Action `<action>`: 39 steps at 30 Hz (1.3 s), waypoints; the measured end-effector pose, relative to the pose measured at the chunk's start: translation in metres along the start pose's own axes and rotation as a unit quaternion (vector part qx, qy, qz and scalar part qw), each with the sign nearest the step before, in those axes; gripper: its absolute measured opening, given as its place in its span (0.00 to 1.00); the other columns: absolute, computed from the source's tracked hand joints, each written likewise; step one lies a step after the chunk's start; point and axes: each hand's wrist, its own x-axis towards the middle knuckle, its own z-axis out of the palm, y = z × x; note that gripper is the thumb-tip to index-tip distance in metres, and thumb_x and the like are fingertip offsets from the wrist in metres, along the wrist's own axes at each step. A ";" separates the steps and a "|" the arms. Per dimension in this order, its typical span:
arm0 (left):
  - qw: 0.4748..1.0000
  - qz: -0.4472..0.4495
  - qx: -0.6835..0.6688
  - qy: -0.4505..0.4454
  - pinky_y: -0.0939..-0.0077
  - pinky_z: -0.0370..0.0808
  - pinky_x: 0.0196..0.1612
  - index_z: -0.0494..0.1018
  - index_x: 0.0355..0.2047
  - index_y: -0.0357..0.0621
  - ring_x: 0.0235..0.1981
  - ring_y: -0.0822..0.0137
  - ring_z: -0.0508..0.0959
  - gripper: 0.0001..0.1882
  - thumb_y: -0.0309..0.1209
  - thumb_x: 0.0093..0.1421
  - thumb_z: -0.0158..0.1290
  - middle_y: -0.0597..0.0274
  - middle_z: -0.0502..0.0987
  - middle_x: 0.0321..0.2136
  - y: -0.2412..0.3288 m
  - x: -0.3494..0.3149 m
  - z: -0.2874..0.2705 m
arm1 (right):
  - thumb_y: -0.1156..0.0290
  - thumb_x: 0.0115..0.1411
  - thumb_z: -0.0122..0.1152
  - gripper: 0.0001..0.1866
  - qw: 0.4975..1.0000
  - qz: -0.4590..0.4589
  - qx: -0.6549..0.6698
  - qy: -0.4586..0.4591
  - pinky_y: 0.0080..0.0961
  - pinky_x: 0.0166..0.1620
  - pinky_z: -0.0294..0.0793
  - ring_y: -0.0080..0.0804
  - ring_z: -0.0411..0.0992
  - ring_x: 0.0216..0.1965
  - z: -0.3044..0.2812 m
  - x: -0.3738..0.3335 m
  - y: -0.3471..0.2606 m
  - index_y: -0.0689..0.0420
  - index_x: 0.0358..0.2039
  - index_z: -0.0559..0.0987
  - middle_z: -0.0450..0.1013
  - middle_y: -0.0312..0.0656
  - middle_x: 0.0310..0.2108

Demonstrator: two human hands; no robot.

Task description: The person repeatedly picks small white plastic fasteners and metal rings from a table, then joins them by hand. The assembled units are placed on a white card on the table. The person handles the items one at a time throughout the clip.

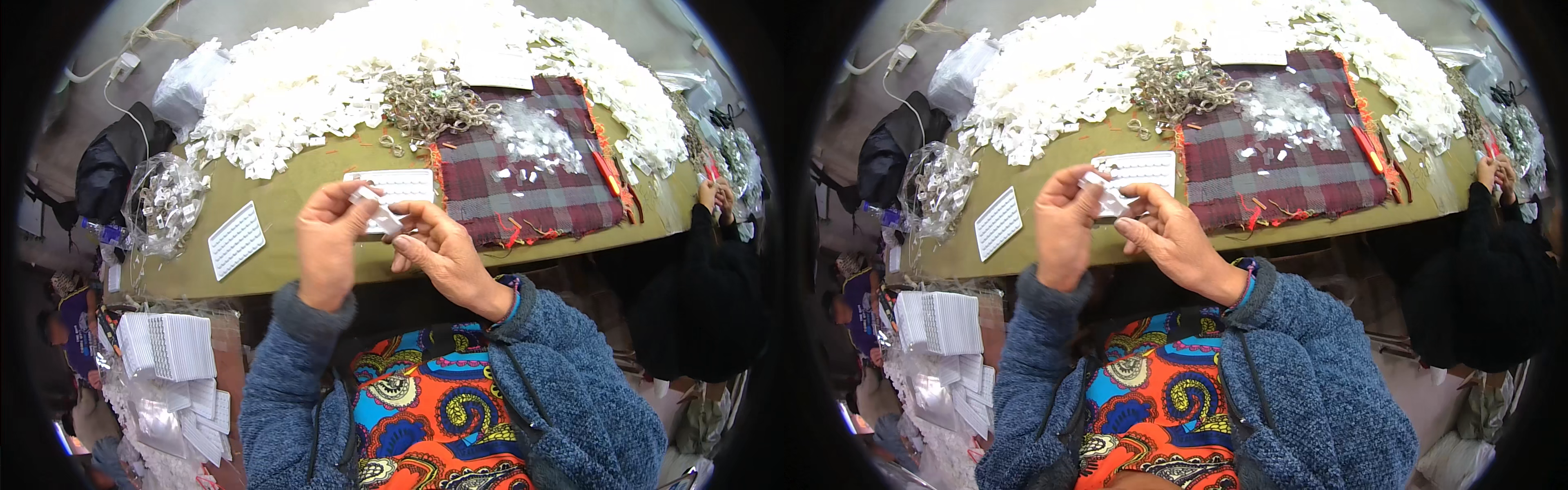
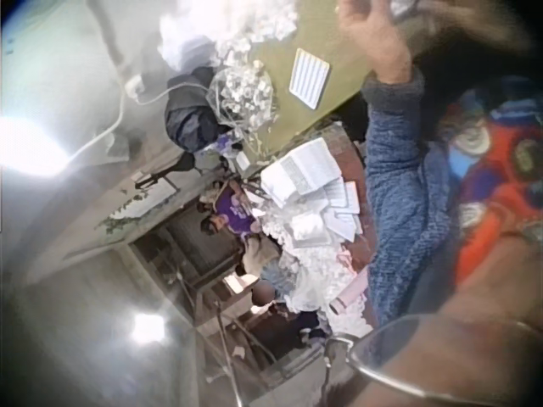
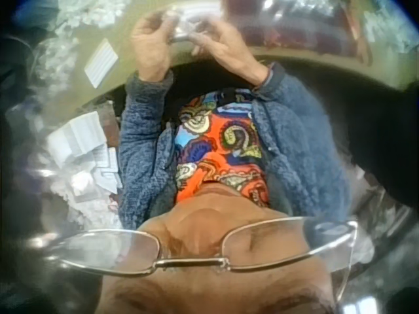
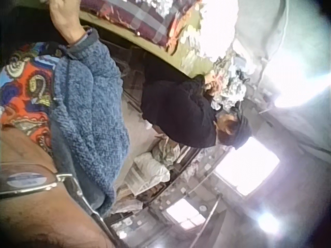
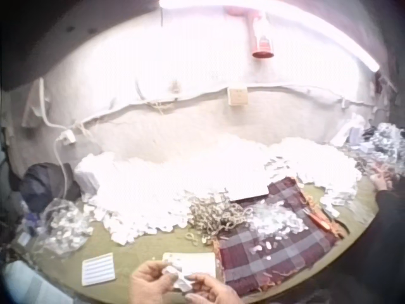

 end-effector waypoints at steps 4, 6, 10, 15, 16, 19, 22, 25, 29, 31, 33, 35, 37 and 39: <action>1.000 -0.024 -0.014 -0.005 0.81 0.75 0.35 0.75 0.41 0.36 0.35 0.75 0.79 0.10 0.21 0.59 0.59 0.58 0.81 0.38 -0.015 -0.026 0.017 | 0.71 0.68 0.54 0.10 0.997 0.025 -0.054 0.043 0.14 0.28 0.73 0.18 0.73 0.25 -0.008 -0.007 -0.007 0.64 0.44 0.75 0.74 0.36 0.29; 0.996 -0.080 0.003 -0.025 0.79 0.77 0.36 0.74 0.42 0.35 0.36 0.72 0.80 0.10 0.21 0.60 0.59 0.57 0.81 0.37 -0.010 -0.032 0.013 | 0.72 0.68 0.55 0.07 0.987 0.009 -0.160 0.031 0.15 0.25 0.71 0.16 0.70 0.21 -0.019 -0.009 -0.014 0.63 0.37 0.77 0.74 0.34 0.24; 0.959 -0.255 -0.020 -0.122 0.76 0.82 0.35 0.72 0.40 0.35 0.37 0.62 0.83 0.08 0.22 0.61 0.57 0.52 0.81 0.37 0.005 -0.037 -0.008 | 0.74 0.59 0.63 0.05 0.896 -0.132 -0.415 -0.093 0.26 0.26 0.72 0.25 0.73 0.22 -0.034 -0.002 -0.031 0.62 0.34 0.78 0.73 0.42 0.21; 0.913 -0.347 -0.065 -0.205 0.75 0.84 0.32 0.70 0.41 0.37 0.38 0.55 0.84 0.10 0.24 0.62 0.57 0.49 0.80 0.38 -0.001 -0.040 -0.020 | 0.74 0.56 0.65 0.05 0.862 -0.095 -0.455 -0.201 0.29 0.29 0.73 0.37 0.75 0.24 -0.039 0.020 -0.055 0.62 0.31 0.79 0.74 0.46 0.23; 0.912 -0.337 -0.097 -0.212 0.76 0.84 0.33 0.69 0.42 0.37 0.39 0.56 0.84 0.09 0.24 0.62 0.56 0.50 0.80 0.39 -0.003 -0.043 -0.021 | 0.74 0.56 0.65 0.05 0.873 -0.107 -0.434 -0.195 0.30 0.29 0.73 0.39 0.76 0.25 -0.045 0.029 -0.060 0.63 0.30 0.80 0.75 0.46 0.24; 0.908 -0.329 -0.158 -0.207 0.75 0.84 0.32 0.67 0.45 0.39 0.39 0.56 0.84 0.12 0.25 0.63 0.56 0.50 0.78 0.39 -0.009 -0.049 -0.023 | 0.75 0.54 0.65 0.05 0.836 -0.136 -0.532 -0.003 0.32 0.34 0.74 0.43 0.76 0.30 -0.061 0.077 -0.051 0.63 0.30 0.81 0.75 0.47 0.27; 0.909 -0.318 -0.194 -0.189 0.75 0.84 0.33 0.67 0.47 0.38 0.37 0.58 0.84 0.13 0.26 0.64 0.54 0.51 0.77 0.40 -0.014 -0.053 -0.027 | 0.73 0.52 0.64 0.06 0.749 -0.122 -0.651 0.021 0.37 0.40 0.74 0.46 0.75 0.34 -0.083 0.105 -0.034 0.61 0.30 0.81 0.74 0.47 0.31; 0.917 -0.300 -0.190 -0.183 0.75 0.84 0.32 0.67 0.51 0.38 0.35 0.60 0.83 0.15 0.26 0.65 0.53 0.51 0.77 0.41 -0.018 -0.057 -0.033 | 0.70 0.52 0.64 0.06 0.693 -0.158 -0.704 0.009 0.43 0.39 0.75 0.50 0.75 0.35 -0.095 0.123 -0.011 0.60 0.25 0.78 0.73 0.48 0.30; 0.925 -0.307 -0.162 -0.156 0.75 0.83 0.36 0.68 0.52 0.35 0.36 0.62 0.83 0.15 0.25 0.66 0.51 0.53 0.77 0.42 -0.015 -0.061 -0.043 | 0.72 0.53 0.62 0.05 0.629 -0.205 -0.750 0.004 0.44 0.37 0.72 0.52 0.72 0.32 -0.096 0.128 0.001 0.59 0.27 0.78 0.70 0.46 0.29; 0.928 -0.286 -0.181 -0.158 0.74 0.83 0.38 0.69 0.52 0.35 0.38 0.63 0.82 0.15 0.24 0.66 0.51 0.54 0.77 0.42 -0.011 -0.060 -0.046 | 0.74 0.52 0.62 0.04 0.611 -0.213 -0.762 0.002 0.40 0.37 0.70 0.48 0.70 0.32 -0.093 0.128 0.002 0.58 0.29 0.77 0.70 0.44 0.30; 0.930 -0.269 -0.184 -0.167 0.73 0.82 0.40 0.69 0.52 0.35 0.40 0.63 0.82 0.15 0.24 0.65 0.52 0.56 0.77 0.42 -0.009 -0.060 -0.048 | 0.76 0.51 0.63 0.05 0.626 -0.200 -0.753 0.000 0.39 0.38 0.70 0.48 0.70 0.33 -0.092 0.128 0.000 0.57 0.30 0.76 0.71 0.44 0.31; 0.935 -0.264 -0.178 -0.157 0.74 0.82 0.40 0.69 0.52 0.35 0.40 0.64 0.81 0.15 0.24 0.65 0.52 0.56 0.77 0.42 -0.009 -0.061 -0.048 | 0.77 0.53 0.62 0.05 0.686 -0.210 -0.696 0.018 0.37 0.37 0.70 0.49 0.70 0.34 -0.092 0.131 -0.006 0.60 0.30 0.75 0.70 0.46 0.30; 0.938 -0.266 -0.164 -0.150 0.73 0.82 0.40 0.69 0.52 0.36 0.40 0.64 0.81 0.15 0.25 0.65 0.52 0.56 0.77 0.41 -0.013 -0.061 -0.045 | 0.76 0.54 0.61 0.05 0.753 -0.193 -0.627 0.054 0.36 0.37 0.70 0.49 0.71 0.34 -0.096 0.134 -0.016 0.61 0.31 0.76 0.71 0.48 0.30; 0.941 -0.272 -0.140 -0.146 0.73 0.82 0.41 0.69 0.51 0.35 0.40 0.64 0.81 0.15 0.25 0.65 0.53 0.56 0.77 0.41 -0.018 -0.064 -0.044 | 0.76 0.53 0.61 0.06 0.791 -0.153 -0.585 0.092 0.32 0.37 0.71 0.44 0.72 0.32 -0.105 0.138 -0.032 0.62 0.33 0.77 0.73 0.48 0.29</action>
